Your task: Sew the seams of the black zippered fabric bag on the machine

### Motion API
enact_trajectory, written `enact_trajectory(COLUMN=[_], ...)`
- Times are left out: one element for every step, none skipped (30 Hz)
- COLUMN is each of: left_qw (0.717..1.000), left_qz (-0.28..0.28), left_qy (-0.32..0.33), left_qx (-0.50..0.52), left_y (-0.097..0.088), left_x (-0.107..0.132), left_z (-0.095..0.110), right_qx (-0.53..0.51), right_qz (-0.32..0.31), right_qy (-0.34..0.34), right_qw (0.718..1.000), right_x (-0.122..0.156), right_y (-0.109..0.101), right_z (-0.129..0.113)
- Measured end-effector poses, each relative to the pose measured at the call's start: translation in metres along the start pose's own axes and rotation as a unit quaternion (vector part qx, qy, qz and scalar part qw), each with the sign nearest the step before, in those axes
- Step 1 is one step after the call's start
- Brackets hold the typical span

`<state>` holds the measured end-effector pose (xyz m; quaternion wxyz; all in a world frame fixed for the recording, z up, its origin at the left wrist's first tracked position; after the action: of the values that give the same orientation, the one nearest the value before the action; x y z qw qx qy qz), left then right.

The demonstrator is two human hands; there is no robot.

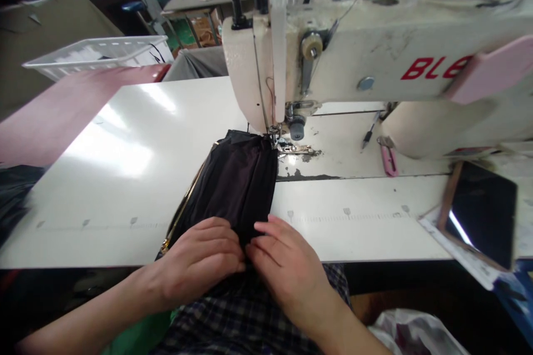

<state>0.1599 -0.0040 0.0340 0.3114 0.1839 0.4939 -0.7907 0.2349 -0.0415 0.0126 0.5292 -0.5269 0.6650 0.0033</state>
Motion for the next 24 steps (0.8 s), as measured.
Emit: enact_trajectory(left_qw=[0.999, 0.998, 0.995, 0.989, 0.98, 0.971, 0.963, 0.957, 0.954, 0.953, 0.953, 0.954, 0.955, 0.956, 0.956, 0.955, 0.954, 0.953, 0.954, 0.955, 0.958, 0.962, 0.968, 0.972], left_qz=[-0.021, -0.036, -0.051, -0.071, -0.097, -0.123, -0.144, -0.156, -0.163, -0.164, -0.165, -0.168, -0.174, -0.181, -0.186, -0.19, -0.194, -0.196, -0.199, -0.2, -0.197, -0.189, -0.181, -0.175], left_qy=[-0.028, -0.053, -0.058, -0.056, -0.054, -0.053, -0.056, -0.059, -0.059, -0.056, -0.05, -0.046, -0.045, -0.048, -0.055, -0.064, -0.068, -0.069, -0.067, -0.063, -0.053, -0.04, -0.023, -0.007], left_qx=[-0.001, -0.019, -0.063, -0.118, -0.165, -0.199, -0.223, -0.237, -0.245, -0.248, -0.247, -0.242, -0.235, -0.227, -0.222, -0.221, -0.22, -0.219, -0.216, -0.211, -0.203, -0.191, -0.175, -0.157], left_y=[0.002, 0.003, 0.005, 0.009, 0.015, 0.021, 0.027, 0.031, 0.034, 0.035, 0.037, 0.038, 0.039, 0.04, 0.041, 0.041, 0.041, 0.042, 0.042, 0.043, 0.042, 0.041, 0.039, 0.037], left_x=[-0.007, -0.015, -0.023, -0.03, -0.034, -0.037, -0.038, -0.038, -0.038, -0.037, -0.036, -0.035, -0.033, -0.03, -0.028, -0.025, -0.023, -0.02, -0.018, -0.016, -0.015, -0.014, -0.014, -0.013], left_z=[-0.012, -0.025, -0.038, -0.051, -0.064, -0.076, -0.086, -0.094, -0.098, -0.098, -0.096, -0.091, -0.086, -0.082, -0.078, -0.076, -0.075, -0.074, -0.074, -0.075, -0.074, -0.073, -0.071, -0.069], right_qx=[-0.012, -0.018, -0.017, -0.016, -0.015, -0.015, -0.017, -0.019, -0.018, -0.017, -0.018, -0.021, -0.027, -0.033, -0.037, -0.039, -0.036, -0.029, -0.019, -0.009, 0.0, 0.008, 0.014, 0.019], right_qz=[-0.011, -0.021, -0.03, -0.038, -0.045, -0.052, -0.059, -0.064, -0.068, -0.07, -0.074, -0.083, -0.093, -0.107, -0.12, -0.126, -0.125, -0.121, -0.113, -0.107, -0.102, -0.1, -0.1, -0.102], right_qy=[-0.003, -0.005, -0.007, -0.012, -0.02, -0.027, -0.03, -0.031, -0.032, -0.033, -0.032, -0.029, -0.024, -0.019, -0.017, -0.022, -0.033, -0.046, -0.06, -0.071, -0.078, -0.082, -0.083, -0.085], right_qw=[1.0, 1.0, 0.999, 0.999, 0.999, 0.998, 0.998, 0.997, 0.997, 0.997, 0.997, 0.996, 0.995, 0.993, 0.992, 0.991, 0.991, 0.991, 0.992, 0.992, 0.992, 0.992, 0.991, 0.991], right_x=[-0.001, -0.002, -0.002, -0.002, -0.002, -0.002, -0.002, -0.002, -0.003, -0.004, -0.005, -0.006, -0.007, -0.007, -0.008, -0.009, -0.011, -0.012, -0.014, -0.016, -0.017, -0.019, -0.02, -0.021], right_y=[0.003, 0.005, 0.007, 0.007, 0.007, 0.007, 0.006, 0.006, 0.006, 0.006, 0.007, 0.008, 0.01, 0.012, 0.013, 0.013, 0.011, 0.009, 0.007, 0.005, 0.003, 0.003, 0.003, 0.004], right_z=[0.002, 0.004, 0.006, 0.007, 0.008, 0.009, 0.01, 0.013, 0.015, 0.018, 0.022, 0.026, 0.03, 0.034, 0.037, 0.039, 0.041, 0.042, 0.044, 0.045, 0.047, 0.05, 0.053, 0.056])
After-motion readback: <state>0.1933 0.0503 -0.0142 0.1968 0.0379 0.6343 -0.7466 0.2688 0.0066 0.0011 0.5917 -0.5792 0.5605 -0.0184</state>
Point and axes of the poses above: each hand's wrist, its own x-axis away from the middle knuckle, its own y-axis out of the palm, z = x × y, the point moved 10 cm from there along -x, towards the middle knuckle, and after that the axes turned 12 degrees about z, right-handed, at the moved point
